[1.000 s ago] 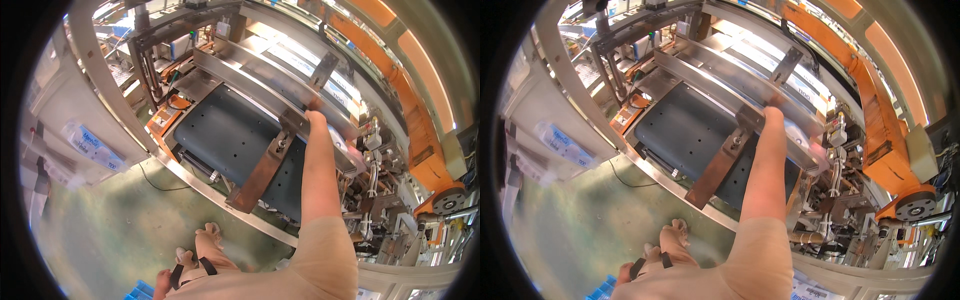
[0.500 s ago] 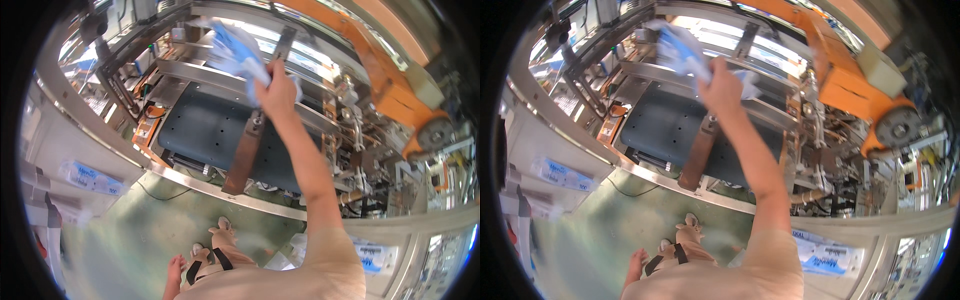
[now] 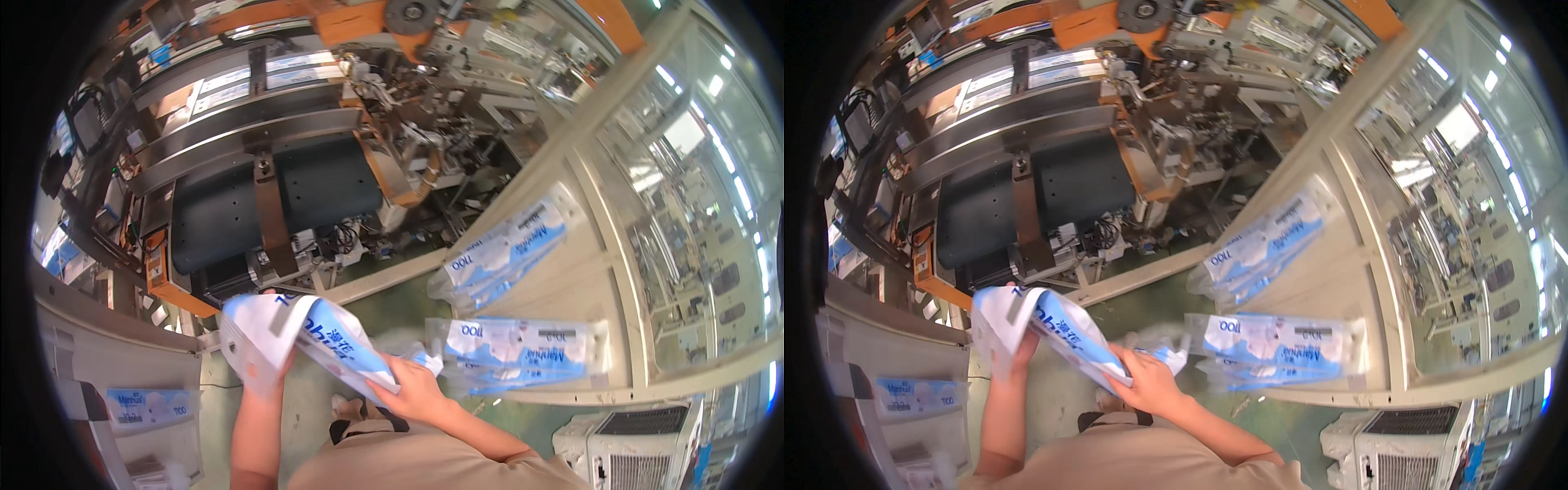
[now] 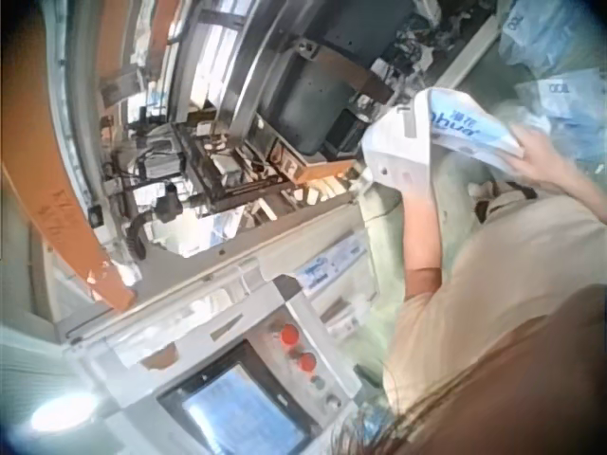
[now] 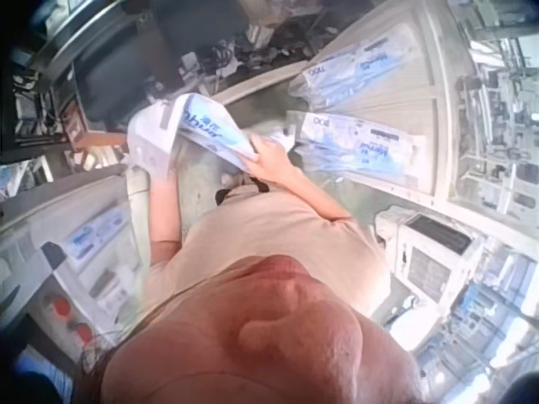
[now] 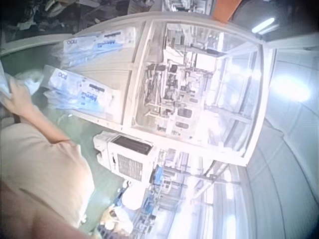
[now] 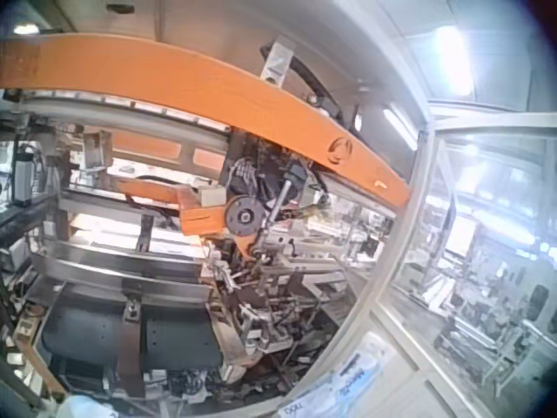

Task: The person takes cylindrical white rolls from a large bag and a conveyor belt, placing them into plastic packaging sleeves and then positioning the filled packs on a small platform.

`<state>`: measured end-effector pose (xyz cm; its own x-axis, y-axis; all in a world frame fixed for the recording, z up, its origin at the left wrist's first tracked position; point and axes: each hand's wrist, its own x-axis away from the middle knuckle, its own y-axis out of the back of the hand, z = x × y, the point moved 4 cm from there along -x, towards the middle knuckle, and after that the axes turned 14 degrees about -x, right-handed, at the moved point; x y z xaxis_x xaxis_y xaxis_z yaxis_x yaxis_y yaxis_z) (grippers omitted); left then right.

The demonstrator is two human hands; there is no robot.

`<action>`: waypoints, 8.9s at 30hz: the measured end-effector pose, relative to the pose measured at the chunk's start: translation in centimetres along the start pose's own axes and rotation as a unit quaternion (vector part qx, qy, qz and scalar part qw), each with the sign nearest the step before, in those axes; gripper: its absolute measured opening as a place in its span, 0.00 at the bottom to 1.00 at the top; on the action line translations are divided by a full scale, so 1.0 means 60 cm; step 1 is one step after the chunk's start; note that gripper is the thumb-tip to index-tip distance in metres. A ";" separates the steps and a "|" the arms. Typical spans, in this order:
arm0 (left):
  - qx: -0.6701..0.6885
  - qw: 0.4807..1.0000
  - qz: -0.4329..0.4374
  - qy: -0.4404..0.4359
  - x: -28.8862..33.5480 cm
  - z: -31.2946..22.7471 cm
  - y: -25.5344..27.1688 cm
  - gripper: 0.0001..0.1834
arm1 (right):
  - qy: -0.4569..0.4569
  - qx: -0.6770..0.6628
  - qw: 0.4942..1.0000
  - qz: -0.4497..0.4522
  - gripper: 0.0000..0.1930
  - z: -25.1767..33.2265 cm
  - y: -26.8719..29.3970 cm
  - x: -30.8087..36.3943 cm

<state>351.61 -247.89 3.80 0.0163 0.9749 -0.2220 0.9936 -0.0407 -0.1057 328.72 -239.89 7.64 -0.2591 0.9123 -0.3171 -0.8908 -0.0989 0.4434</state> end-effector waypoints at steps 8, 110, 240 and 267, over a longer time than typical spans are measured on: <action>-0.087 0.992 0.044 -0.081 -0.007 -0.078 -0.240 0.16 | -0.124 0.014 0.983 -0.131 0.54 -0.027 0.130 0.164; -0.612 0.373 0.697 -0.001 0.239 0.665 -0.489 0.15 | -0.392 -0.117 0.759 -0.507 0.09 -0.418 0.286 0.738; -0.605 0.472 0.633 0.102 2.568 0.233 -2.967 0.10 | -0.526 -0.343 0.571 -0.529 0.12 -0.430 1.988 3.568; -0.610 0.303 0.708 0.185 2.490 0.539 -3.510 0.08 | -0.535 -0.263 0.487 -0.639 0.10 -0.717 2.758 4.002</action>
<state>141.20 -100.76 -38.44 0.3106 0.1364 0.9407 -0.7414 -0.5846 0.3295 103.06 -54.25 -31.17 0.7237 0.0199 0.6898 -0.1151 0.9891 0.0922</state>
